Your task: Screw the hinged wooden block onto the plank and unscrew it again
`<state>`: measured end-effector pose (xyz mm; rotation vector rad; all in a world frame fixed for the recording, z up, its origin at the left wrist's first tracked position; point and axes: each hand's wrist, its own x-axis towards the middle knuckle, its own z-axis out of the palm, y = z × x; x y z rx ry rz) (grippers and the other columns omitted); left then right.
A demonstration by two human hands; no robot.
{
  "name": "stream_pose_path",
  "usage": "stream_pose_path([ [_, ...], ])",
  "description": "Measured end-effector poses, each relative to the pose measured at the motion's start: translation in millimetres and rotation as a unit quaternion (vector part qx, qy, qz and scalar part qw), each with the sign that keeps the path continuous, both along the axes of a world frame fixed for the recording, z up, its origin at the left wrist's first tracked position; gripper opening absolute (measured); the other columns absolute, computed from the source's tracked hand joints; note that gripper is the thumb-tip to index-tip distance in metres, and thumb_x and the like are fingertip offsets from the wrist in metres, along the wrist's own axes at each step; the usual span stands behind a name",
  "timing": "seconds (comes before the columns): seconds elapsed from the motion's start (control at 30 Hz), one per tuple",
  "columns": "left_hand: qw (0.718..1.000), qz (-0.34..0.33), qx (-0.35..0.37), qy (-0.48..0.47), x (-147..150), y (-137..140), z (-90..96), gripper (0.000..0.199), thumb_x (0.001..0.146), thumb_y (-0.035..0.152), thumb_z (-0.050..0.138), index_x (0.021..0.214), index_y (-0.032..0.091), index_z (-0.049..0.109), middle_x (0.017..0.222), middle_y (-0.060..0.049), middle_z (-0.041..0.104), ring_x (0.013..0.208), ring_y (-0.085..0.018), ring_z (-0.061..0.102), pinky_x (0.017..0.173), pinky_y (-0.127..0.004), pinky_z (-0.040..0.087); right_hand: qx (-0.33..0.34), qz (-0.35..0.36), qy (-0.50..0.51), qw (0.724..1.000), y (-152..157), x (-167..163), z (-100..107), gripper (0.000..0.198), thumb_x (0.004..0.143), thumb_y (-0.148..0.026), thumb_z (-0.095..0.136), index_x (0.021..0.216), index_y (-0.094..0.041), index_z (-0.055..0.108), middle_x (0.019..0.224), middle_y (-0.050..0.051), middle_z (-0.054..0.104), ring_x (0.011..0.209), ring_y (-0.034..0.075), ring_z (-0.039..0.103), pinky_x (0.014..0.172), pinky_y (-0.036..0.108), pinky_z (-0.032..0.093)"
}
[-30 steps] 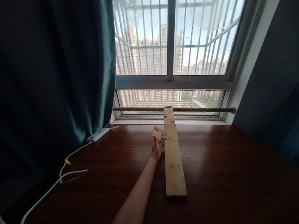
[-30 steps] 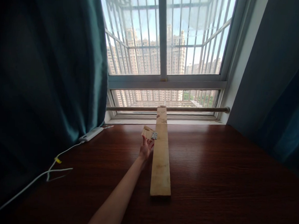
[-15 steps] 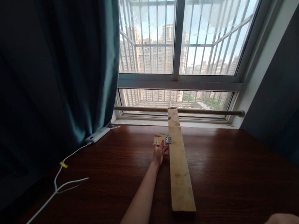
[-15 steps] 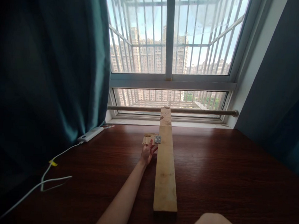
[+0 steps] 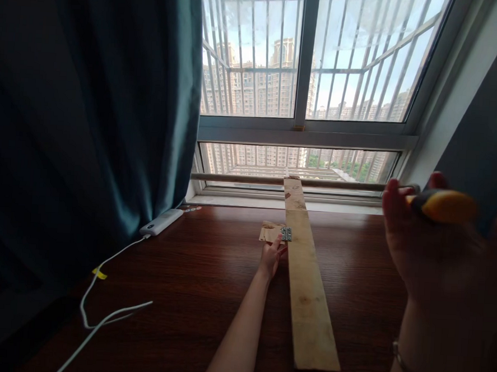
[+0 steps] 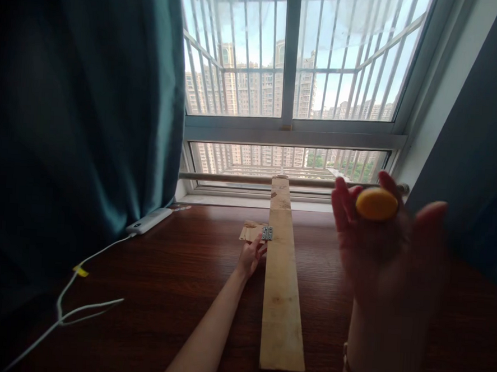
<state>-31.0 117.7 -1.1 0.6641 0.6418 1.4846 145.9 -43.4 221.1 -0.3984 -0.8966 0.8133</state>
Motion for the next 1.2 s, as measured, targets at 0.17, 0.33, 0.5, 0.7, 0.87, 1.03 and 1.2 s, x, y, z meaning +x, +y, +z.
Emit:
stream_pose_path([
  [0.17, 1.000, 0.004, -0.004, 0.009, 0.6, 0.5, -1.6, 0.036, 0.065, 0.036, 0.071, 0.096, 0.019, 0.062, 0.101, -0.006, 0.063, 0.078, -0.014, 0.062, 0.066, -0.025, 0.049, -0.157, 0.157, 0.036, 0.974, 65.5, -15.2, -18.9, 0.036, 0.049, -0.030, 0.082, 0.067, -0.020, 0.053, 0.049, -0.010, 0.044, 0.037, 0.002, 0.043, 0.034, 0.010, 0.040],
  [0.33, 1.000, 0.011, -0.014, 0.018, 0.4, 1.4, -1.5, 0.036, 0.061, 0.037, 0.073, 0.089, 0.017, 0.062, 0.093, -0.007, 0.064, 0.072, -0.014, 0.061, 0.065, -0.026, 0.049, -0.193, 0.019, -0.086, 0.977, 106.9, -33.0, -62.5, 0.041, 0.061, -0.053, 0.069, 0.077, -0.020, 0.053, 0.038, -0.011, 0.036, 0.027, 0.004, 0.028, 0.027, 0.015, 0.020],
  [0.5, 0.999, 0.007, -0.011, 0.030, 0.5, 1.9, -2.4, 0.036, 0.061, 0.038, 0.072, 0.088, 0.017, 0.062, 0.094, -0.007, 0.064, 0.075, -0.015, 0.061, 0.063, -0.025, 0.048, -0.184, -0.291, -0.290, 0.893, 117.2, -38.5, -80.6, 0.045, 0.058, -0.056, 0.068, 0.074, -0.014, 0.063, 0.042, -0.002, 0.049, 0.039, 0.013, 0.047, 0.038, 0.022, 0.033],
  [0.7, 0.999, 0.004, -0.013, 0.045, -0.3, 1.8, -2.8, 0.036, 0.061, 0.036, 0.072, 0.089, 0.017, 0.062, 0.094, -0.007, 0.063, 0.076, -0.015, 0.060, 0.065, -0.026, 0.047, -0.181, -0.263, -0.264, 0.910, 122.9, -44.6, -85.8, 0.043, 0.066, -0.054, 0.060, 0.072, -0.011, 0.067, 0.041, -0.001, 0.051, 0.036, 0.012, 0.046, 0.038, 0.024, 0.034],
  [0.87, 0.998, 0.005, -0.016, 0.056, -0.8, 1.9, -3.1, 0.039, 0.061, 0.038, 0.072, 0.091, 0.017, 0.062, 0.096, -0.009, 0.063, 0.077, -0.015, 0.060, 0.066, -0.026, 0.047, -0.208, -0.276, -0.307, 0.887, 129.3, -49.1, -94.6, 0.037, 0.064, -0.049, 0.062, 0.054, -0.013, 0.061, 0.038, 0.000, 0.051, 0.037, 0.015, 0.051, 0.041, 0.025, 0.038],
  [1.03, 0.998, 0.001, -0.010, 0.058, -0.7, 3.3, -5.6, 0.040, 0.061, 0.039, 0.071, 0.093, 0.016, 0.062, 0.099, -0.010, 0.063, 0.079, -0.016, 0.060, 0.066, -0.026, 0.047, -0.222, -0.278, -0.333, 0.873, 131.1, -50.6, -98.4, 0.038, 0.064, -0.050, 0.062, 0.049, -0.016, 0.057, 0.039, 0.002, 0.053, 0.040, 0.017, 0.054, 0.044, 0.025, 0.040],
  [1.2, 0.998, 0.011, -0.010, 0.065, -1.4, 5.8, -8.4, 0.039, 0.062, 0.038, 0.071, 0.092, 0.016, 0.062, 0.099, -0.010, 0.062, 0.079, -0.016, 0.059, 0.064, -0.025, 0.047, -0.222, -0.274, -0.337, 0.873, 131.0, -51.6, -99.0, 0.039, 0.065, -0.051, 0.061, 0.048, -0.016, 0.056, 0.039, 0.001, 0.053, 0.040, 0.017, 0.055, 0.045, 0.025, 0.040],
])
